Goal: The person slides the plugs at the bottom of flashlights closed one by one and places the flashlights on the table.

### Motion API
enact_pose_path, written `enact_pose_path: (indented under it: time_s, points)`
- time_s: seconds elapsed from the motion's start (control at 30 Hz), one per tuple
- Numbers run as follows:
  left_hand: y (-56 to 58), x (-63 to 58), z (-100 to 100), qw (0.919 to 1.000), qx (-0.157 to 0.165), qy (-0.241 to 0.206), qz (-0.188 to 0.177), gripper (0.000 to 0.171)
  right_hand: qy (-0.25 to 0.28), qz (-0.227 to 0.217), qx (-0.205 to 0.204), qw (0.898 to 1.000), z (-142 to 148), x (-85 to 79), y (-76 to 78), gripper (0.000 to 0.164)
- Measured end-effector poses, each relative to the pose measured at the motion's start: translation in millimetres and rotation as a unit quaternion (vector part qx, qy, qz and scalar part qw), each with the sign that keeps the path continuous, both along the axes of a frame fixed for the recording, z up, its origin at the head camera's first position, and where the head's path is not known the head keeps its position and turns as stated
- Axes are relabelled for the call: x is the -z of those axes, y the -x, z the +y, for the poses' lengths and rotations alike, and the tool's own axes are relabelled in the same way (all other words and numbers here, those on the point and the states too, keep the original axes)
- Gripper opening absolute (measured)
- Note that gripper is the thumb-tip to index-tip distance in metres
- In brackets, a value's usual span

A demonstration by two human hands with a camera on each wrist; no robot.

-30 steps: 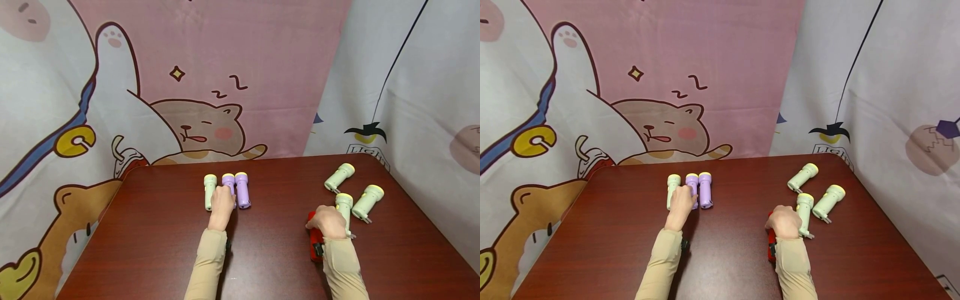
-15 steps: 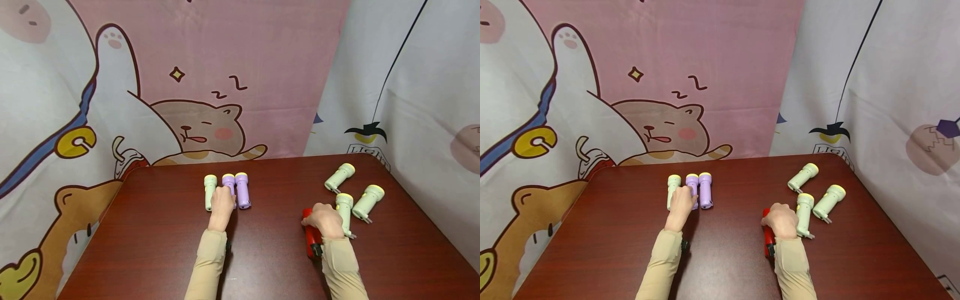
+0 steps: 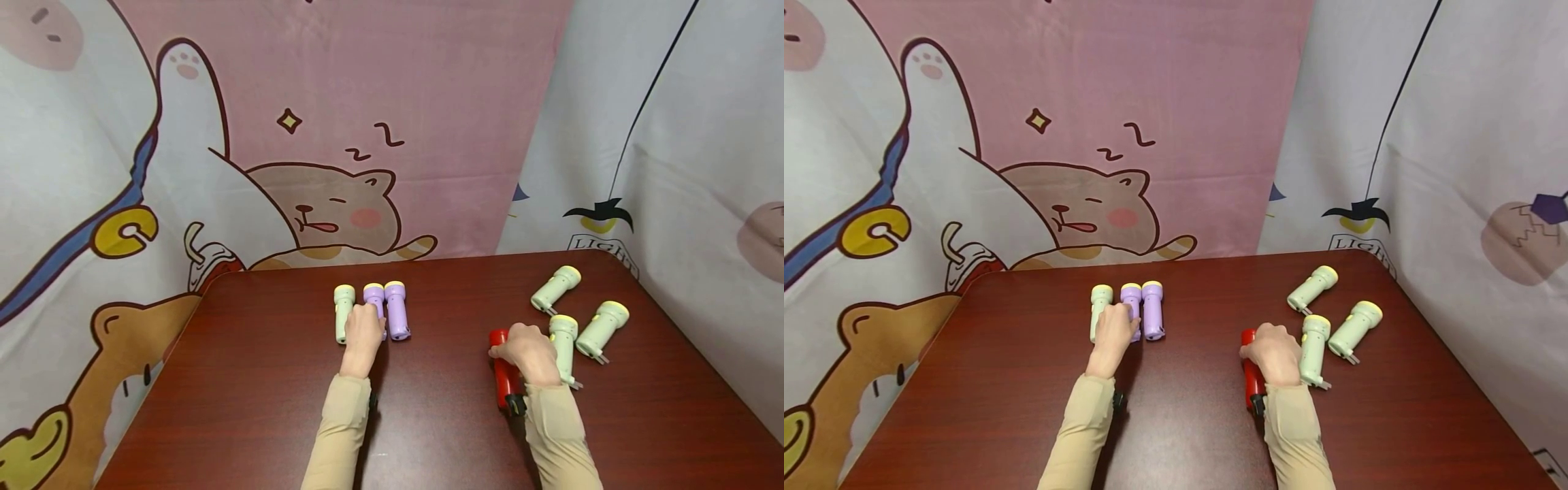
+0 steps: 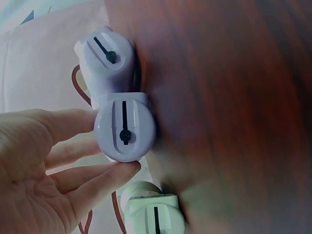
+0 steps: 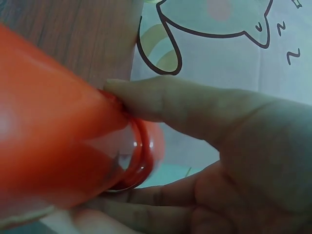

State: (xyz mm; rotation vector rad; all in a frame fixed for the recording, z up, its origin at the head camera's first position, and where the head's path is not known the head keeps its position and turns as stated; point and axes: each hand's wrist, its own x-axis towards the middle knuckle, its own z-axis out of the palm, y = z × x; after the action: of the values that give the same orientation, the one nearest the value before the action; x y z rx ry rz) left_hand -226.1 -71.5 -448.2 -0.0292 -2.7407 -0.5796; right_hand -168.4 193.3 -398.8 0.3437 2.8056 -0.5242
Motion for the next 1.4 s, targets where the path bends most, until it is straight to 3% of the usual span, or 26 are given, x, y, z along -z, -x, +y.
enact_pose_path:
  time_s: [0.43,1.07,1.4]
  points:
    - [1.2,-1.4,-1,1.0000,0.002,-0.008,-0.002,0.022,0.043,0.084,0.016,0.995,-3,4.5,13.5,0.042]
    - [-1.5,3.1,-3,0.9996,0.013,-0.014,0.022,0.017,0.110,0.180,0.037,0.977,-17,7.8,28.9,0.043]
    - [-5.1,4.2,-5,0.9992,0.010,-0.008,0.038,0.020,0.143,0.223,0.043,0.963,-25,6.2,35.2,0.054]
